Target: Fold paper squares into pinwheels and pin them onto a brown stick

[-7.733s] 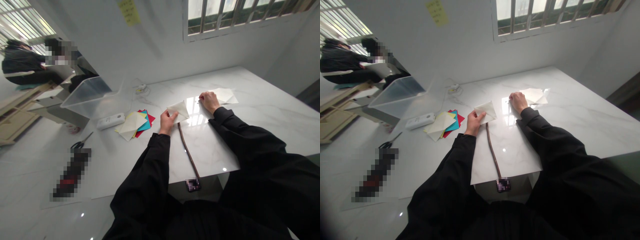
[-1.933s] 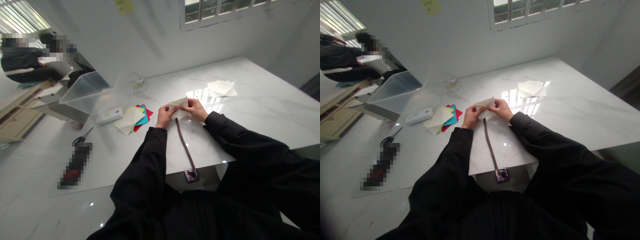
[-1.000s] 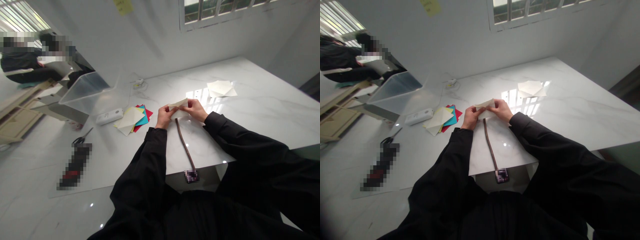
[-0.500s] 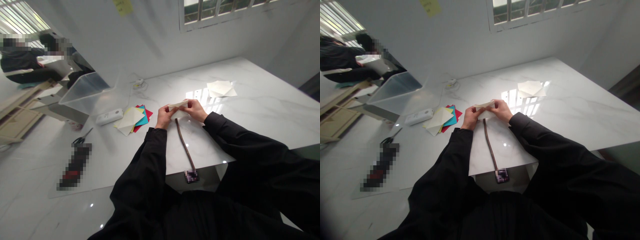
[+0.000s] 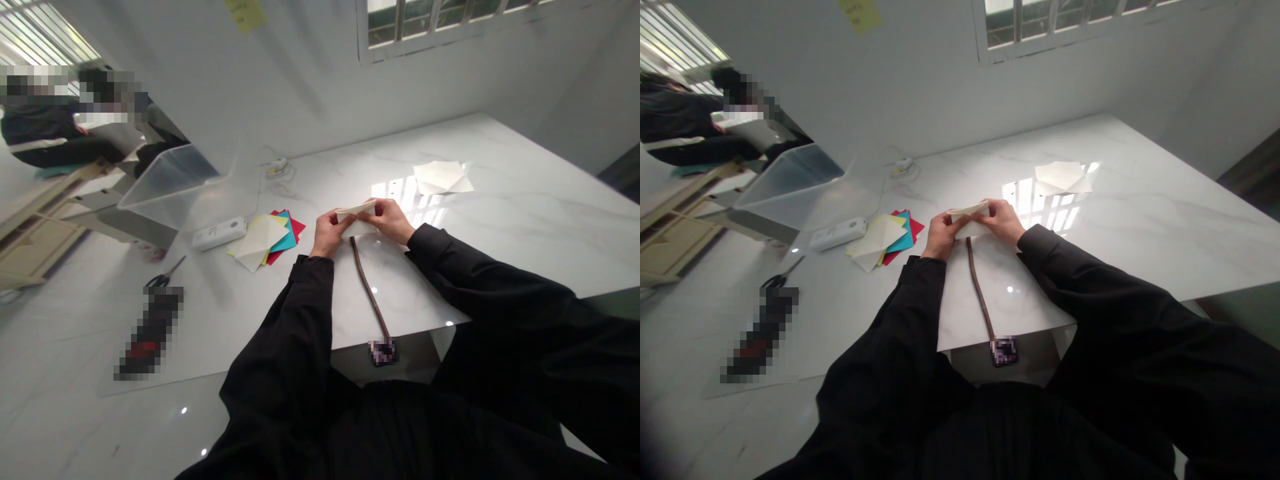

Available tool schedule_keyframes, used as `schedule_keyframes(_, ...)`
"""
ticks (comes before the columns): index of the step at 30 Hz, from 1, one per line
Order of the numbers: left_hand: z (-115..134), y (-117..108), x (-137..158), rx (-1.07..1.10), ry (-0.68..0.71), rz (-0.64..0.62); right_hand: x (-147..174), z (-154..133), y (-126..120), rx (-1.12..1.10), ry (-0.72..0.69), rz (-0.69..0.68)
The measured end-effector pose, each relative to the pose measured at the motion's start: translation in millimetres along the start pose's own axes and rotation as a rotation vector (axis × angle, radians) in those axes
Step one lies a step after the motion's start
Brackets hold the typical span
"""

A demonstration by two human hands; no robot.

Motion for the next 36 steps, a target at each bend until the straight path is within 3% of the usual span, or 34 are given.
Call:
schedule_keyframes(11, -6.1, 0.7, -2.3, 0.034, -0.039, 0.021, -2.8, 6.9, 0.3, -0.059, -0.012, 0.003)
schedule_keyframes(18, -3.4, 1.7, -2.0, 0.073, -0.042, 0.005, -4.2, 6.6, 0.3, -0.249, 0.018, 0.003)
schedule_keyframes(28, -8.8, -2.9, -5.4, 0.138, -0.031, 0.058, -1.3, 9.5, -0.6, -0.33, 0.209, -0.016)
schedule_keyframes(36, 0.9, -1.3, 0.7, 0.051, -0.068, 0.016, 1.4, 5.3, 3.4, -0.402, 0.189, -0.088)
Point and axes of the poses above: each hand's wrist, its own x-axis away from the middle knuckle, its own y-axis out of the palm, z = x × y, the point moved 4 cm from there along -x, towards the middle knuckle, and after that the axes turned 9 degrees about -x, right-handed, at the moved point
